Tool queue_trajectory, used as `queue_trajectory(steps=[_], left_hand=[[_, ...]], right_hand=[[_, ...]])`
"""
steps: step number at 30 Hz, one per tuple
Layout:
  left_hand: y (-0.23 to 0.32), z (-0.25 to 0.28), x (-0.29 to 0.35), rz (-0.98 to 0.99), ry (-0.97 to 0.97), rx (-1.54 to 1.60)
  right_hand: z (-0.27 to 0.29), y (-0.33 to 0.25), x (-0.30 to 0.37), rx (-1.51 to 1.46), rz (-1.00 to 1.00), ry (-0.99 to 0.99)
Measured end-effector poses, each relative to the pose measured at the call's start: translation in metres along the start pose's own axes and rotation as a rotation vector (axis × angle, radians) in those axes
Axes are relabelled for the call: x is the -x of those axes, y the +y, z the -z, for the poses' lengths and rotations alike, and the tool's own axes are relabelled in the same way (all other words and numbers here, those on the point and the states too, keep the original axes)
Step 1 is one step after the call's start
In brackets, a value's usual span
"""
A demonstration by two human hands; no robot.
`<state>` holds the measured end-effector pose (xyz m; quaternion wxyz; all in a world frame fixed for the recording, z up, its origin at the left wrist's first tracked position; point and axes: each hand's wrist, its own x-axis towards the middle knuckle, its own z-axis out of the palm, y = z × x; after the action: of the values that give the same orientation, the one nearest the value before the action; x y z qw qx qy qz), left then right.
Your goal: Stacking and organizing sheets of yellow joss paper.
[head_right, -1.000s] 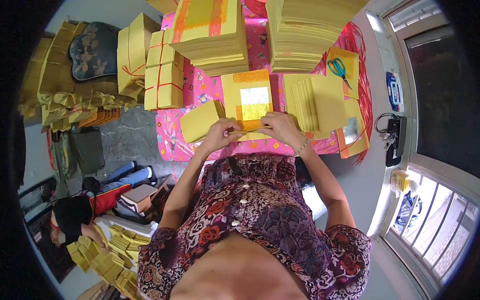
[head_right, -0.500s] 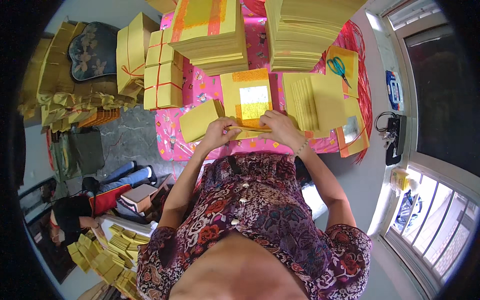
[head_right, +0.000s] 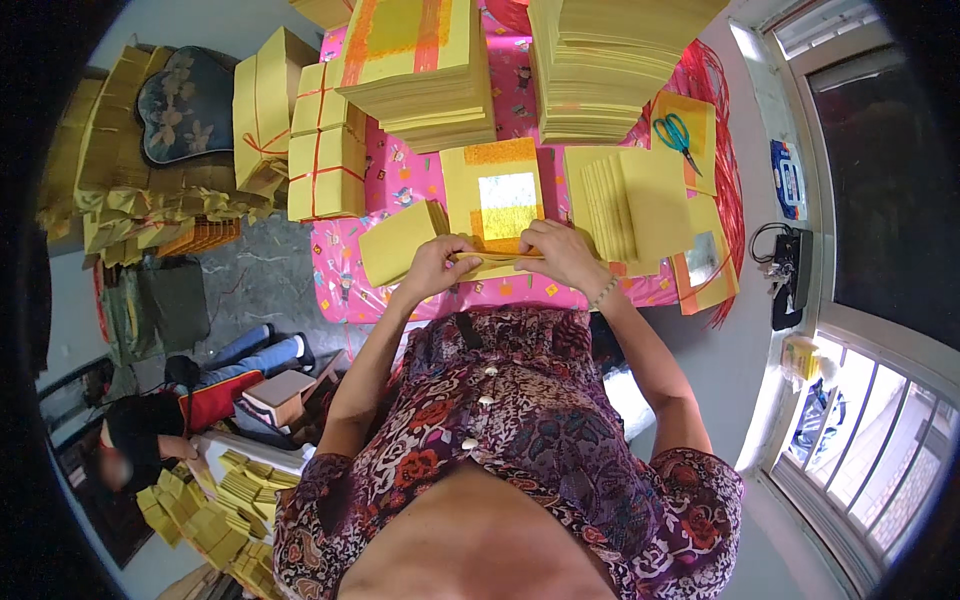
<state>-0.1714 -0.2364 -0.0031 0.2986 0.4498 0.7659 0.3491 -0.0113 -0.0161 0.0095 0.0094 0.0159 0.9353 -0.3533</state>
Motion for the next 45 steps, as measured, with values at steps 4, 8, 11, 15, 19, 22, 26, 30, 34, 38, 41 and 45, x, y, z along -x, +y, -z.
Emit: queue_trajectory(steps=[4, 8, 11, 15, 19, 22, 26, 30, 34, 38, 41, 45], left_hand=[[0.0, 0.005, 0.001, -0.045, -0.077, 0.06], [-0.006, 0.004, 0.0, -0.066, -0.094, 0.077], [-0.009, 0.003, -0.001, -0.07, -0.108, 0.115], [-0.003, 0.002, 0.001, -0.127, -0.074, 0.02], [-0.004, 0.003, 0.0, -0.112, -0.081, 0.048], [-0.006, 0.005, -0.001, -0.063, -0.128, 0.083], [-0.007, 0.004, -0.001, -0.03, -0.125, 0.088], [0.01, 0.008, 0.0, -0.022, -0.07, -0.034], [0.011, 0.0, 0.005, -0.154, 0.035, -0.281], [0.008, -0.008, 0.006, -0.243, 0.077, -0.327], [0.024, -0.006, 0.004, -0.32, 0.127, -0.296], [0.021, -0.007, 0.005, -0.274, 0.121, -0.309]], right_hand=[[0.001, 0.001, -0.001, -0.014, -0.003, -0.018], [0.001, 0.0, -0.002, -0.01, -0.016, -0.025], [-0.001, 0.002, -0.001, -0.012, -0.002, 0.001], [0.0, 0.002, -0.001, -0.021, -0.003, 0.0], [0.002, 0.002, -0.001, -0.02, -0.015, -0.005], [0.0, 0.003, -0.001, -0.037, -0.015, -0.003], [0.001, 0.003, -0.002, -0.032, -0.021, -0.014], [0.006, -0.006, 0.001, -0.013, 0.001, 0.006], [0.0, -0.02, 0.004, 0.037, -0.001, 0.067], [-0.015, -0.018, 0.007, 0.179, 0.031, 0.106], [-0.02, -0.01, 0.008, 0.217, 0.046, 0.123], [-0.017, -0.012, 0.005, 0.232, 0.086, 0.157]])
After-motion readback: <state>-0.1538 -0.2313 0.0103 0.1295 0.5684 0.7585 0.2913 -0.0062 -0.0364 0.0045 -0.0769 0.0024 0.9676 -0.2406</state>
